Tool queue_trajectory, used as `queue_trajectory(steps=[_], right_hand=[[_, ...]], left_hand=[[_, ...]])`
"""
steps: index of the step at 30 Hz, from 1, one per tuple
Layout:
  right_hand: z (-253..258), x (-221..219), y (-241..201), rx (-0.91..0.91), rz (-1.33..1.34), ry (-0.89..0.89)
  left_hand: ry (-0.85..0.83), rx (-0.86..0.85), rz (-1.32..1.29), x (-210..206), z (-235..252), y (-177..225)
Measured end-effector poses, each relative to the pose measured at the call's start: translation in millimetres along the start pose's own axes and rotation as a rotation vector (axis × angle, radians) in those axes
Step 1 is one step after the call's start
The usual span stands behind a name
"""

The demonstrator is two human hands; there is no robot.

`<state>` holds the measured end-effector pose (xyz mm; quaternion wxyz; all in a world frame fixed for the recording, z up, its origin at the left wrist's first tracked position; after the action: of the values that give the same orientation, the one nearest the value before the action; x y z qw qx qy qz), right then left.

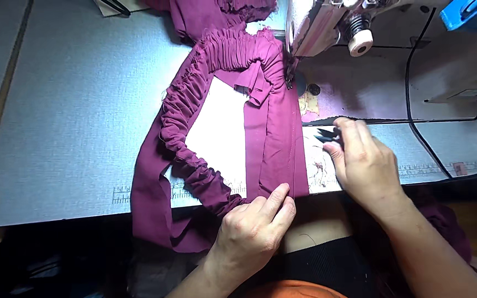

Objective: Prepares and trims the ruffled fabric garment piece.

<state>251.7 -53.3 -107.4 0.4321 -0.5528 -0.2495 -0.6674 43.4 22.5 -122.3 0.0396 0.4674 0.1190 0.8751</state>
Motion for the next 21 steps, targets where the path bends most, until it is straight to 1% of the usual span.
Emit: queue_trajectory(steps=[2, 4, 6, 8, 10, 13, 15, 17, 19, 20, 21], right_hand=[[7, 1, 12, -0.042, -0.002, -0.032], [5, 4, 14, -0.004, 0.055, -0.029], [-7, 10, 4, 0.083, 0.159, 0.054], [-26, 10, -13, 0.136, 0.354, 0.102], [-36, 4, -29, 0.132, 0.512, 0.090], [-34, 0, -39, 0.119, 0.598, 0.123], [-26, 3, -38, 0.125, 0.560, 0.157], [-14, 4, -26, 0.092, 0.406, 0.166], [1, 4, -1, 0.001, 0.229, 0.065], [8, 4, 13, -0.041, 0.198, 0.030], [12, 4, 23, -0.057, 0.189, 0.042]], left_hand=[[-0.006, -0.010, 0.026, 7, 6, 5], [-0.020, -0.038, 0.050, 18, 13, 10], [-0.054, -0.066, 0.067, 22, 18, 12], [-0.094, -0.088, 0.073, 14, 17, 12], [-0.081, -0.091, 0.076, 11, 17, 10], [-0.056, -0.084, 0.081, 15, 20, 12], [-0.051, -0.083, 0.095, 18, 22, 14], [-0.065, -0.088, 0.110, 19, 21, 14], [-0.094, -0.084, 0.119, 15, 19, 13], [-0.112, -0.076, 0.115, 13, 18, 12], [-0.127, -0.070, 0.110, 10, 17, 11]])
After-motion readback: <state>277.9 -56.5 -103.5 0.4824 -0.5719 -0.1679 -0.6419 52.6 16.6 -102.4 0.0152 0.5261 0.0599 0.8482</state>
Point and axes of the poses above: each hand's wrist, its own z-axis towards the middle knuckle, its own x-axis out of the back of the hand, y = z × x, the point moved 4 cm from there along z, towards the middle knuckle, and after that the axes turned 4 degrees about -x, right-handed, at the moved point
